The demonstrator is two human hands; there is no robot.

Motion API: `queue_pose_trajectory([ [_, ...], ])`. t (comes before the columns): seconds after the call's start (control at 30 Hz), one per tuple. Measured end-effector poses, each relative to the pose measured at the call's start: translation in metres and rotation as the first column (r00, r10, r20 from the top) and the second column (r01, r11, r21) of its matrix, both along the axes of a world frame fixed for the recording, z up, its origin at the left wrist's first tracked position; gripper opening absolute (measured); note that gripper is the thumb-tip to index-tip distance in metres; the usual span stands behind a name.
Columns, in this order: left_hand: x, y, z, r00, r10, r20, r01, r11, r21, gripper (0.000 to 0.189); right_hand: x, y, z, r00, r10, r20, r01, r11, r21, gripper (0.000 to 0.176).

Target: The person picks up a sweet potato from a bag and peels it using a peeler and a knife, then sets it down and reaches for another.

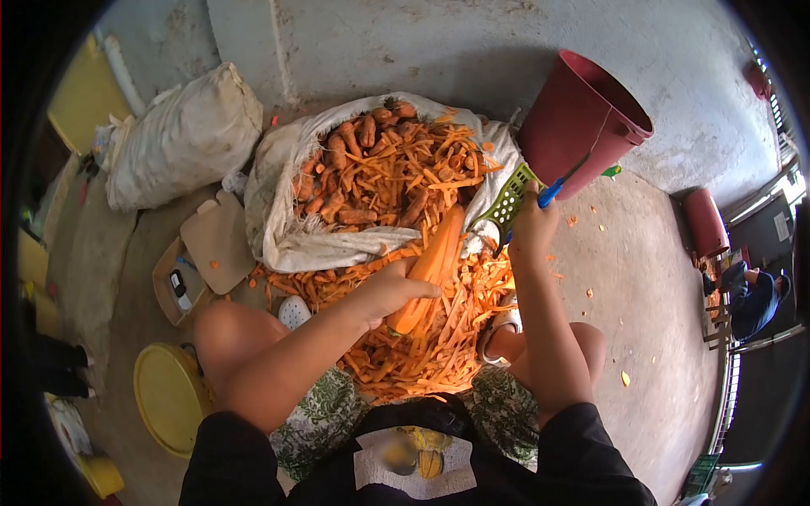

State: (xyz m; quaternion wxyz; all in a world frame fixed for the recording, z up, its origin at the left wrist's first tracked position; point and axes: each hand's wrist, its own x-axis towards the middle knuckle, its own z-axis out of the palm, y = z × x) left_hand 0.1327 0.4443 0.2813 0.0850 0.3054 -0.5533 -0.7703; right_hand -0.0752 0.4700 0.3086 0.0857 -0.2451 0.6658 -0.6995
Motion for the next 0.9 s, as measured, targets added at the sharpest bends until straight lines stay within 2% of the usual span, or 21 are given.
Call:
queue_pose_trajectory([
  [0.03,0.0,0.0,-0.001,1.0,-0.005,-0.009,0.005,1.0,-0.011,0.047,0.008,0.001,0.002,0.998,0.037,0.043,-0.036,0.999,-0.019,0.027],
  [0.07,0.0,0.0,0.0,1.0,-0.01,-0.019,0.01,1.0,-0.022,0.047,0.018,0.001,0.005,0.999,0.039,0.007,-0.039,0.999,-0.01,0.026],
  [0.1,0.001,-0.001,0.003,1.0,-0.008,-0.02,0.008,1.0,-0.022,0.047,0.03,0.005,0.011,0.988,0.112,0.106,-0.108,0.993,-0.041,0.025],
  [0.17,0.003,-0.003,0.016,0.994,0.099,0.037,-0.105,0.954,0.282,0.04,0.043,0.01,0.006,0.977,0.186,0.109,-0.191,0.981,0.038,0.022],
  [0.2,0.001,-0.004,0.01,0.994,0.1,0.036,-0.106,0.954,0.282,0.04,0.053,0.011,0.003,0.968,0.225,0.111,-0.231,0.972,0.041,0.022],
  [0.27,-0.005,-0.006,-0.006,0.941,0.327,-0.092,-0.24,0.832,0.499,0.034,0.073,0.015,-0.003,0.949,0.293,0.114,-0.302,0.951,0.066,0.022],
  [0.3,-0.005,-0.004,-0.008,0.941,0.327,-0.092,-0.24,0.832,0.5,0.034,0.08,0.017,-0.007,0.949,0.293,0.114,-0.302,0.951,0.066,0.022],
  [0.37,-0.004,-0.001,-0.002,0.934,0.332,-0.134,-0.198,0.79,0.581,0.031,0.09,0.019,-0.014,0.925,0.362,-0.119,-0.343,0.927,0.15,0.021],
  [0.4,-0.005,-0.002,-0.011,0.932,0.317,-0.177,-0.147,0.775,0.614,0.031,0.094,0.021,-0.013,0.925,0.361,-0.117,-0.343,0.927,0.15,0.021],
  [0.57,-0.006,0.003,-0.003,0.951,0.296,-0.095,-0.188,0.791,0.582,0.03,0.1,0.022,-0.006,0.909,0.269,-0.318,-0.171,0.937,0.304,0.017],
  [0.63,-0.007,0.002,-0.003,0.949,0.302,-0.088,-0.203,0.801,0.563,0.03,0.097,0.018,-0.006,0.912,0.254,-0.321,-0.142,0.932,0.335,0.017],
  [0.7,-0.007,-0.003,-0.004,0.981,0.173,-0.09,-0.105,0.86,0.5,0.033,0.088,0.013,-0.007,0.915,0.238,-0.325,-0.111,0.924,0.366,0.016],
  [0.77,-0.009,0.004,-0.002,0.989,0.147,-0.022,-0.122,0.885,0.449,0.035,0.07,0.003,-0.016,0.945,0.209,-0.253,-0.071,0.884,0.461,0.019],
  [0.8,-0.01,0.009,0.0,0.991,0.122,0.05,-0.132,0.909,0.395,0.038,0.053,-0.004,-0.022,0.961,0.102,-0.258,0.03,0.886,0.464,0.023],
  [0.87,-0.008,0.019,0.005,0.997,0.067,0.036,-0.076,0.911,0.406,0.04,0.02,-0.013,-0.019,0.959,-0.022,-0.284,0.158,0.872,0.463,0.027],
  [0.9,-0.007,0.022,0.009,1.0,0.019,0.018,-0.024,0.908,0.417,0.041,0.006,-0.014,-0.021,0.981,-0.083,-0.174,0.145,0.914,0.38,0.031],
])
